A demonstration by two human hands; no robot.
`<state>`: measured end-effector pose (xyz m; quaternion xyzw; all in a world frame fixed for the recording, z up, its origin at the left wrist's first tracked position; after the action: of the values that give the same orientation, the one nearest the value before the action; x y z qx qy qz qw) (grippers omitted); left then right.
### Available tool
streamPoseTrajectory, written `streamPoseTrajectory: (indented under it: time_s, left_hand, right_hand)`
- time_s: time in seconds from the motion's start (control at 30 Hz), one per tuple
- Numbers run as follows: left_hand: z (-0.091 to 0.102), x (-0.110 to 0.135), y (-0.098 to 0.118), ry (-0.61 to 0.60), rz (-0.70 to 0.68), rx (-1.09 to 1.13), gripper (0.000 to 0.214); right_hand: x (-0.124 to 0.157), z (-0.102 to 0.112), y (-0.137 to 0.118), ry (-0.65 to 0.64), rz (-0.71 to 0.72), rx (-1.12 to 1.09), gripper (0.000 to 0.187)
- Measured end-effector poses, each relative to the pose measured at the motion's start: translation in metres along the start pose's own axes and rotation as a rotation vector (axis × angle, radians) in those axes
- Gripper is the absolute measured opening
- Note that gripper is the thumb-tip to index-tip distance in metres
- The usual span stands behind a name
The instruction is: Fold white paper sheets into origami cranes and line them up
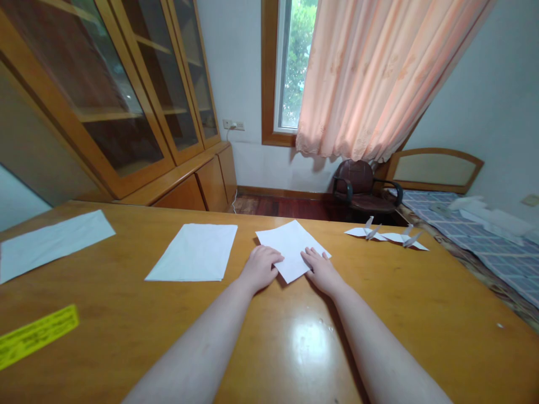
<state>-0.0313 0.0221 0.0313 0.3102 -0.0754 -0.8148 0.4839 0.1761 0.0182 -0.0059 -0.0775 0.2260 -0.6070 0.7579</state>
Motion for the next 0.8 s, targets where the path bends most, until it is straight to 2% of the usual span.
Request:
streamPoseTrajectory:
  time_s: [0.1, 0.23, 0.37, 0.5, 0.63, 0.8]
  left_hand:
    - [-0.003, 0.004, 0.002, -0.06, -0.049, -0.039, 0.045]
    - [-0.009, 0.007, -0.003, -0.136, -0.025, -0.087, 0.057]
    - [-0.012, 0.006, -0.008, -0.169, 0.01, -0.123, 0.065]
    - [-0.011, 0.004, -0.012, -0.159, 0.094, -0.142, 0.06]
    - [-0.008, 0.001, -0.014, -0.122, 0.138, -0.154, 0.055]
    - [-0.004, -0.001, -0.016, -0.045, 0.18, -0.159, 0.051]
  right_hand:
    - [0.0, 0.0, 0.002, -0.033, 0.002, -0.015, 0.058]
    - [-0.001, 0.003, 0.004, -0.015, -0.021, -0.038, 0.057]
    - [-0.002, 0.007, 0.005, 0.054, -0.017, -0.09, 0.049]
    - [-0.001, 0.011, 0.004, 0.144, -0.032, -0.161, 0.042]
    - [-0.001, 0.016, 0.002, 0.175, -0.087, -0.135, 0.04]
    - [-0.001, 0.022, 0.005, 0.193, -0.172, -0.062, 0.046]
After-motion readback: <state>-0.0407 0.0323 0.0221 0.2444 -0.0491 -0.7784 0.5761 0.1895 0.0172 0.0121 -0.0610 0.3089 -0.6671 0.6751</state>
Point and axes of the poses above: each hand's wrist, its own x-axis away from the middle knuckle, its own z-axis out of the back of the hand, y = z × x, the point moved 3 cm from there along -x, towards the middle knuckle, and after that the axes turned 14 degrees about y, right-handed, at the moved point
